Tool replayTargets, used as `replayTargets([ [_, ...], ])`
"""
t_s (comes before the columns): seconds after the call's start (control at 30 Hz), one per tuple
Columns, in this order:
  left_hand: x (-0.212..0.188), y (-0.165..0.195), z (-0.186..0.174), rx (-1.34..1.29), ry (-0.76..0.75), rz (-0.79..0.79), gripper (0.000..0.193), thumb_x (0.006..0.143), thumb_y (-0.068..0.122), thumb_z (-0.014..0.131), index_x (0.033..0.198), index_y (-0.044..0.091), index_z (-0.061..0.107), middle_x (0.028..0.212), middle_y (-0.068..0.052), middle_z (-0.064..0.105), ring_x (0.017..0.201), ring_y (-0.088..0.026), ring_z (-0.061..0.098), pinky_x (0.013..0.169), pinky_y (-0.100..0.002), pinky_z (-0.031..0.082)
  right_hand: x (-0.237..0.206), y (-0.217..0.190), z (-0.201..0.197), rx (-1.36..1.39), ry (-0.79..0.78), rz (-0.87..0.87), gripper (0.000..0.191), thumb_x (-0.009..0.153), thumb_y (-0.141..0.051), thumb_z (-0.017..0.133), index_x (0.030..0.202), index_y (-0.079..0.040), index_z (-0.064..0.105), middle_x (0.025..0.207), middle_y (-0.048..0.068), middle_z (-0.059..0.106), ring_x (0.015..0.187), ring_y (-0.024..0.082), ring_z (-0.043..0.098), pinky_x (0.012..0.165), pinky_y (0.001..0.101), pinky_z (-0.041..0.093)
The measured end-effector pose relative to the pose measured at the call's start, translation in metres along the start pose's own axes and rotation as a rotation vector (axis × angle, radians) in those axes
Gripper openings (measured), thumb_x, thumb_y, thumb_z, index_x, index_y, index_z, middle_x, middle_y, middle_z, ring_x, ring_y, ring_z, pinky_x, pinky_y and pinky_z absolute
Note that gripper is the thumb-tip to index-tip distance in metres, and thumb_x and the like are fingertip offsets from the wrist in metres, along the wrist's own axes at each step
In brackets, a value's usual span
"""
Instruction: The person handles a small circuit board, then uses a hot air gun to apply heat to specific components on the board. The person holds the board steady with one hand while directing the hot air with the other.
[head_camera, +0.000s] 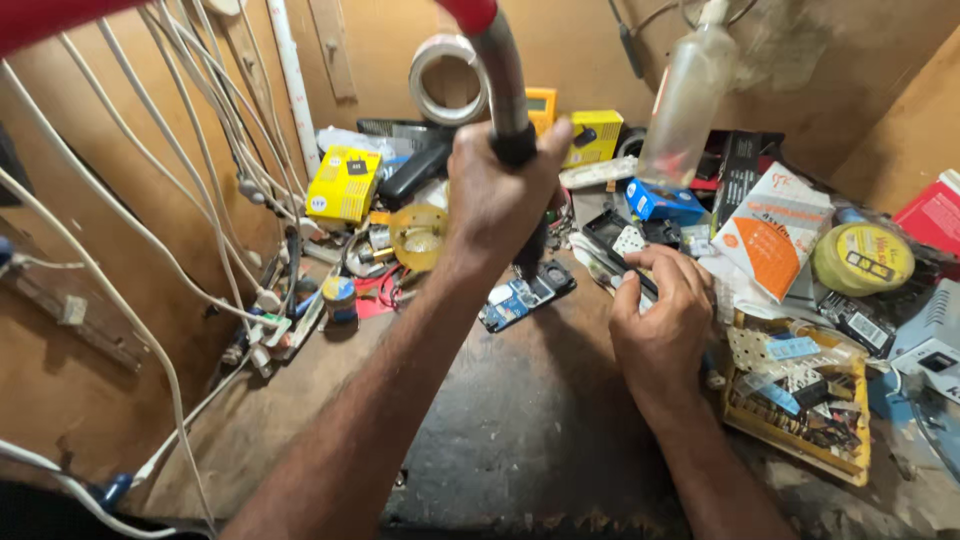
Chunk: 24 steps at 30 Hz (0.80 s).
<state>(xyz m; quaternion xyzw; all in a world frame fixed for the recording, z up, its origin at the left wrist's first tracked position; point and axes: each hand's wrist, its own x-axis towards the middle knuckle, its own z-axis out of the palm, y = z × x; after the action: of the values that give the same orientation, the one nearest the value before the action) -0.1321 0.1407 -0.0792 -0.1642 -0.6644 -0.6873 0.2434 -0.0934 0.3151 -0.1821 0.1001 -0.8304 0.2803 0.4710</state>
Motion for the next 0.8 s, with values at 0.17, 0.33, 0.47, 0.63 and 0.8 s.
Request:
replayTargets([
  [0.17, 0.000, 0.000, -0.001, 0.004, 0.014, 0.092, 0.037, 0.095, 0.026, 0.071, 0.064, 0.006, 0.069, 0.053, 0.000, 0.065, 0.047, -0.007, 0.061, 0.043, -0.028, 0.047, -0.001, 0.000, -0.001, -0.012, 0.002, -0.020, 0.015, 0.087, -0.003, 0.064, 0.100, -0.002, 0.070, 0.110, 0.016, 0.073, 0.110, 0.035, 0.066, 0.103, 0.0450, 0.048],
  [0.33, 0.004, 0.003, -0.008, 0.116, 0.069, 0.020, 0.038, 0.094, 0.025, 0.070, 0.062, 0.005, 0.070, 0.050, -0.001, 0.064, 0.045, -0.007, 0.062, 0.043, -0.028, 0.049, 0.000, 0.001, -0.001, -0.030, 0.003, -0.031, 0.014, 0.087, -0.003, 0.064, 0.100, -0.002, 0.070, 0.110, 0.016, 0.073, 0.110, 0.036, 0.066, 0.102, 0.0456, 0.047],
  [0.47, 0.000, 0.002, -0.007, 0.049, 0.054, 0.090, 0.035, 0.094, 0.027, 0.072, 0.066, 0.005, 0.070, 0.053, 0.000, 0.066, 0.047, -0.006, 0.063, 0.046, -0.027, 0.050, -0.001, 0.001, -0.001, 0.007, -0.027, -0.029, 0.014, 0.088, -0.002, 0.063, 0.100, -0.002, 0.070, 0.110, 0.016, 0.072, 0.110, 0.035, 0.066, 0.104, 0.0456, 0.048],
  [0.63, 0.004, 0.000, -0.008, 0.084, 0.092, 0.022, 0.038, 0.094, 0.028, 0.071, 0.064, 0.005, 0.072, 0.052, -0.001, 0.066, 0.045, -0.006, 0.063, 0.045, -0.027, 0.050, 0.000, 0.001, -0.002, -0.031, 0.002, -0.031, 0.014, 0.086, -0.002, 0.065, 0.099, -0.002, 0.070, 0.110, 0.016, 0.072, 0.109, 0.036, 0.065, 0.102, 0.0457, 0.048],
  [0.8, 0.003, -0.001, -0.011, 0.024, 0.096, 0.072, 0.032, 0.093, 0.026, 0.072, 0.068, 0.006, 0.071, 0.054, 0.000, 0.068, 0.048, -0.006, 0.066, 0.046, -0.026, 0.051, -0.001, 0.001, 0.000, -0.024, -0.030, -0.012, 0.013, 0.087, -0.002, 0.065, 0.100, -0.002, 0.070, 0.109, 0.015, 0.073, 0.110, 0.035, 0.066, 0.103, 0.0454, 0.048],
])
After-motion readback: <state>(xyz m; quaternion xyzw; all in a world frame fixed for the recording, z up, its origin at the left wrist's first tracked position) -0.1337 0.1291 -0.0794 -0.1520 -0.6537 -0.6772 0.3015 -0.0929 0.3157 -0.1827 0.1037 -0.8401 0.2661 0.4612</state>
